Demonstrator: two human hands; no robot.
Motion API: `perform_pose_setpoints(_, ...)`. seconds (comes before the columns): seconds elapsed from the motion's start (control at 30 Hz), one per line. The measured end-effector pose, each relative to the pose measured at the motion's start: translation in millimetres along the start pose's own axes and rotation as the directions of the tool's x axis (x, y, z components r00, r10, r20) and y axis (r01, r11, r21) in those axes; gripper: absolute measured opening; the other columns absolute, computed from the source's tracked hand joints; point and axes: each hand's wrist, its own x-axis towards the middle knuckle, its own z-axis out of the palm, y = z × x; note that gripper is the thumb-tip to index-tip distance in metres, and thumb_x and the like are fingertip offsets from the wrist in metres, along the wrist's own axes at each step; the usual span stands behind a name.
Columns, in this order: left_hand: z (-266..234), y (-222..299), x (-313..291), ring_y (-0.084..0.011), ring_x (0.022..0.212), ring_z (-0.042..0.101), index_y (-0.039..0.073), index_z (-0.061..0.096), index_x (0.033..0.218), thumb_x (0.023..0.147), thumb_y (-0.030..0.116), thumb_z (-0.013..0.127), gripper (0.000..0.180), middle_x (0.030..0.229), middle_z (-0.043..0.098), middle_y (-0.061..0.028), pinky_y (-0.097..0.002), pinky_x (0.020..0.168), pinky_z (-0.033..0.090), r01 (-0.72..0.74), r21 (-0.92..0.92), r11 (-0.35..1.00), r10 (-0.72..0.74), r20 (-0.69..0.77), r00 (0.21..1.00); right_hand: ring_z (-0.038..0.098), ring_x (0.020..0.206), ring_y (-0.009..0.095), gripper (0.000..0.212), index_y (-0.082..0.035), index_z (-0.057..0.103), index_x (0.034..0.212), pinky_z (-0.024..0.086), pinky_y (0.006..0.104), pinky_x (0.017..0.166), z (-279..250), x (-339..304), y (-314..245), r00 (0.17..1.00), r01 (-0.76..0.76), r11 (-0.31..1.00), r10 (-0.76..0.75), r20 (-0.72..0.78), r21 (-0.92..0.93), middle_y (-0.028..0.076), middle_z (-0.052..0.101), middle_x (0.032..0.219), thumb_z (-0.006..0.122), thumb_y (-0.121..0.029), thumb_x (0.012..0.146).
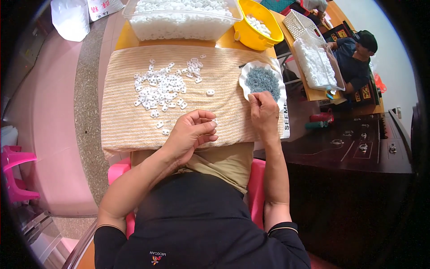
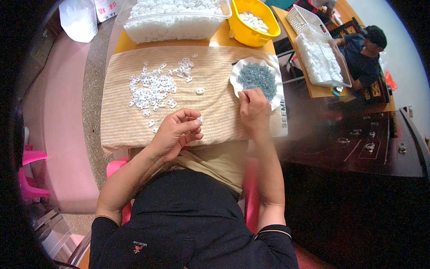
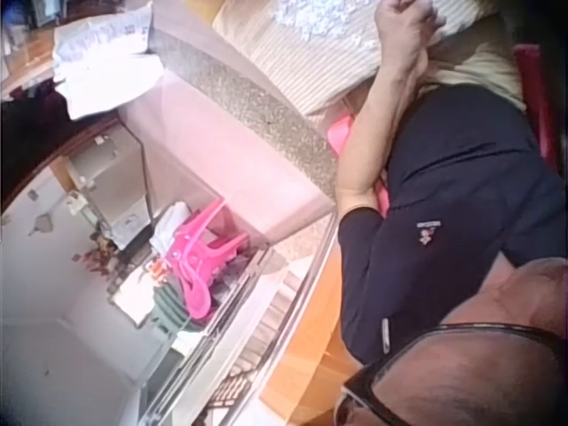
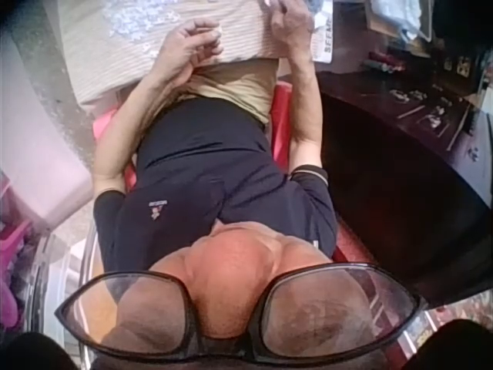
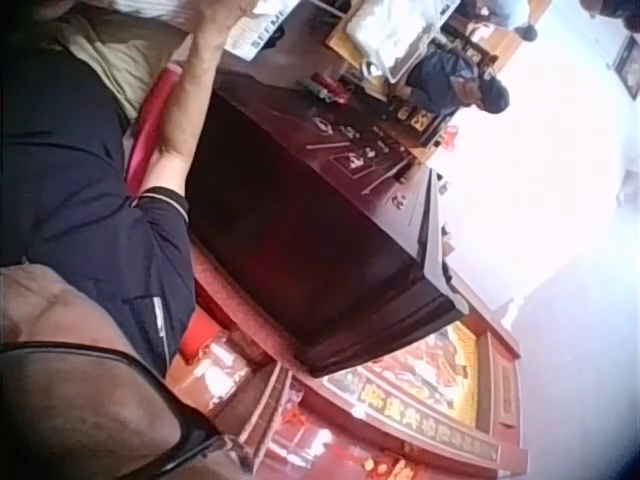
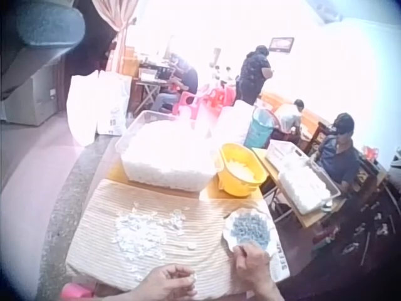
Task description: Assembling small plastic parts by manually inserting small grey pins into white plastic housings on a workbench.
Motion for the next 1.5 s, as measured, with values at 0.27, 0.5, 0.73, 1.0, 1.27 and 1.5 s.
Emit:
perform_pose_setpoints(0.27, 0.7, -0.4, 0.3, -0.0097, 0.076, 0.060, 0.003, 0.057, 0.104, 0.088, 0.005, 0.064, 0.018, 0.086, 0.060, -0.0023, -0.0252, 0.071, 0.057, -0.007, -0.006, 1.000, 0.007, 0.002, 1.000, 0.057, 0.062, 0.024, 0.016, 0.001, 0.063, 0.083, 0.045, 0.0331, 0.059, -2.6, 2.2, 5.7, 0.998, -0.064, 0.998, 0.064, -0.011, -0.013, 0.013, 0.060, 0.076, 0.066, -0.014, 0.088)
perform_pose_setpoints(0.5, 0.3, -0.6, 0.0, -0.0122, 0.080, 0.063, 0.002, 0.056, 0.107, 0.089, 0.003, 0.063, 0.020, 0.090, 0.062, -0.0054, -0.0266, 0.074, 0.058, -0.018, -0.019, 1.000, 0.018, 0.000, 1.000, 0.058, 0.068, 0.025, 0.014, 0.001, 0.064, 0.087, 0.046, 0.0333, 0.063, -7.1, 2.9, 9.2, 0.998, -0.059, 0.998, 0.059, -0.018, 0.008, 0.013, 0.061, 0.079, 0.063, -0.013, 0.089)
perform_pose_setpoints(0.73, -1.9, -2.3, 0.3, -0.0147, 0.082, 0.066, 0.001, 0.058, 0.106, 0.089, 0.003, 0.062, 0.018, 0.092, 0.064, -0.0078, -0.0280, 0.078, 0.058, -0.034, -0.031, 0.999, 0.034, -0.010, 0.999, 0.054, 0.069, 0.012, 0.012, 0.002, 0.062, 0.088, 0.043, 0.0257, 0.062, -8.9, -0.9, -13.2, 0.989, -0.150, 0.947, 0.137, 0.063, 0.285, 0.004, 0.058, 0.078, 0.060, -0.010, 0.092)
perform_pose_setpoints(1.0, 6.6, 2.4, -3.5, -0.0124, 0.079, 0.064, -0.001, 0.060, 0.104, 0.089, 0.006, 0.064, 0.016, 0.091, 0.065, -0.0062, -0.0257, 0.075, 0.057, -0.044, -0.057, 0.997, 0.044, -0.005, 0.999, 0.054, 0.074, 0.007, 0.011, 0.003, 0.062, 0.089, 0.044, 0.0207, 0.065, 9.9, -27.8, -56.4, 0.923, -0.265, 0.674, -0.029, 0.383, 0.690, 0.002, 0.058, 0.084, 0.061, -0.007, 0.093)
perform_pose_setpoints(1.27, 2.9, 1.8, -2.9, -0.0118, 0.077, 0.064, 0.001, 0.061, 0.099, 0.090, 0.007, 0.064, 0.012, 0.088, 0.066, -0.0063, -0.0263, 0.074, 0.057, -0.071, -0.107, 0.992, 0.074, 0.022, 0.997, 0.059, 0.076, 0.009, 0.012, 0.003, 0.062, 0.091, 0.049, 0.0213, 0.068, 13.0, -30.7, -62.2, 0.905, -0.332, 0.539, -0.049, 0.422, 0.774, 0.004, 0.060, 0.086, 0.061, -0.008, 0.093)
perform_pose_setpoints(1.5, -0.9, -0.1, -1.3, -0.0125, 0.078, 0.064, 0.001, 0.061, 0.098, 0.089, 0.006, 0.064, 0.011, 0.087, 0.066, -0.0064, -0.0266, 0.074, 0.057, -0.075, -0.096, 0.993, 0.074, -0.017, 0.997, 0.060, 0.078, 0.010, 0.009, 0.004, 0.063, 0.094, 0.049, 0.0216, 0.070, 12.6, -30.1, -65.4, 0.886, -0.395, 0.465, -0.034, 0.462, 0.792, 0.006, 0.061, 0.087, 0.060, -0.005, 0.092)
